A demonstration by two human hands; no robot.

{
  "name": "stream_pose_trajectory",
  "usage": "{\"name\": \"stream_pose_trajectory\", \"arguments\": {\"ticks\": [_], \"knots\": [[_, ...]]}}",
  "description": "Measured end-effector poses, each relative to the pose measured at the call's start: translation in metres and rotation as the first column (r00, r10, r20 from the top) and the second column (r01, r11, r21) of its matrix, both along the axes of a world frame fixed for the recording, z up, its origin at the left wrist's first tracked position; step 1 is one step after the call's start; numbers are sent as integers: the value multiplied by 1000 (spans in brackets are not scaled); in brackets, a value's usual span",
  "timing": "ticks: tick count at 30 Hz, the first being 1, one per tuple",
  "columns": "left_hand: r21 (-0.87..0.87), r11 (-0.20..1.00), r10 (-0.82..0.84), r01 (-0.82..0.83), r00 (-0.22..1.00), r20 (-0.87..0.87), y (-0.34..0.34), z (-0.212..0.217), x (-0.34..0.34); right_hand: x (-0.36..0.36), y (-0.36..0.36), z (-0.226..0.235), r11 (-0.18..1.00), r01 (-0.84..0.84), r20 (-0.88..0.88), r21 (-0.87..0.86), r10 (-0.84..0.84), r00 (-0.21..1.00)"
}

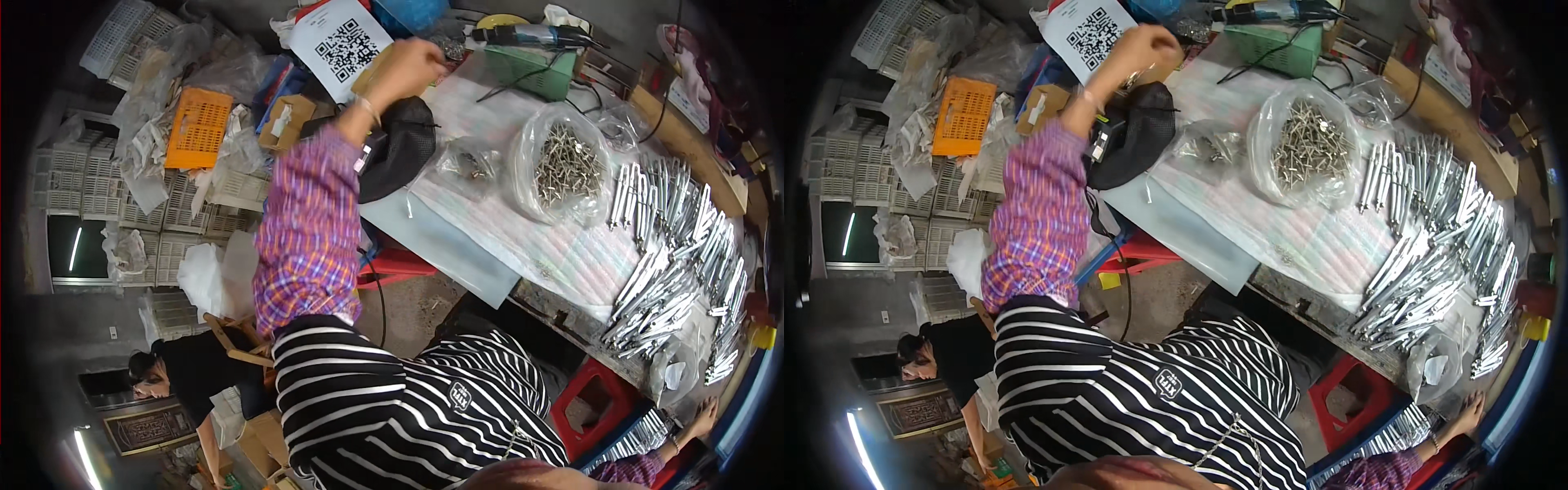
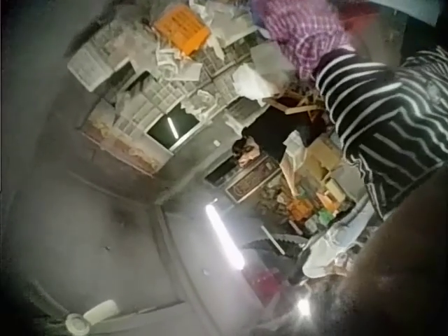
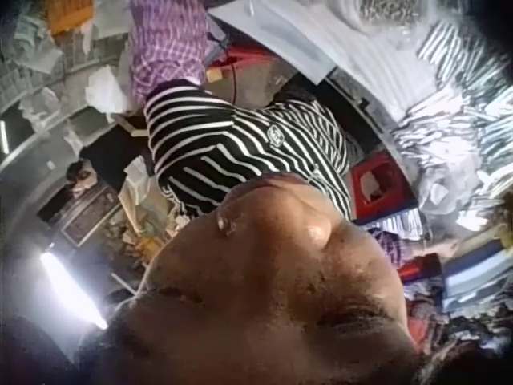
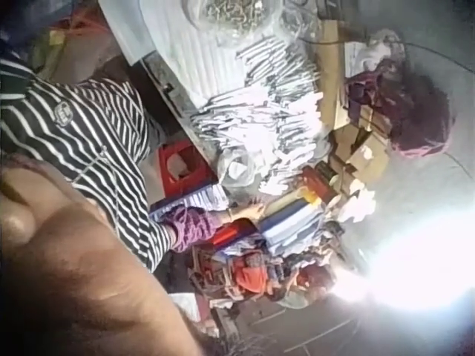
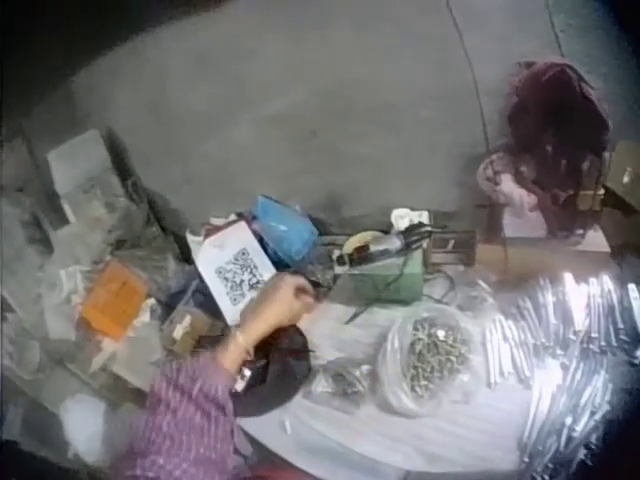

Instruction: The worker is manually assembling small metal hardware components by threading long metal pins through brackets at a factory workstation.

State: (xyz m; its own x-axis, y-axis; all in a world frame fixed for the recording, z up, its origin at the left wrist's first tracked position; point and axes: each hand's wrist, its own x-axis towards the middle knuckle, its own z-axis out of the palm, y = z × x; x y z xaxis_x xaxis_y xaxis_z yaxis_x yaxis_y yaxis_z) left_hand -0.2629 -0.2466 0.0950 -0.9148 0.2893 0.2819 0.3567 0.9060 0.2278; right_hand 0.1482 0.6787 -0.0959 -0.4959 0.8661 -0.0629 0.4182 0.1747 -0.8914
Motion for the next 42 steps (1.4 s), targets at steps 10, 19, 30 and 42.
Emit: {"name": "stream_pose_trajectory", "arguments": {"ticks": [10, 19, 30, 42], "knots": [[-305, 898, 440, -318, 697, 567, -75, -23, -97, -10, -285, 100, 972, -199, -57, 129, 207, 977], [-455, 807, 572, -377, 689, 444, -70, -58, -112, -53, -421, 117, 958, -287, -82, 11, 287, 954], [-522, 790, 554, -321, 738, 385, -79, -34, -102, -50, -461, 115, 863, -433, -78, -262, 428, 900], [5, 946, 305, -325, 893, 332, -61, 30, -82, -57, -490, 100, 722, -635, -182, -275, 609, 772]]}}
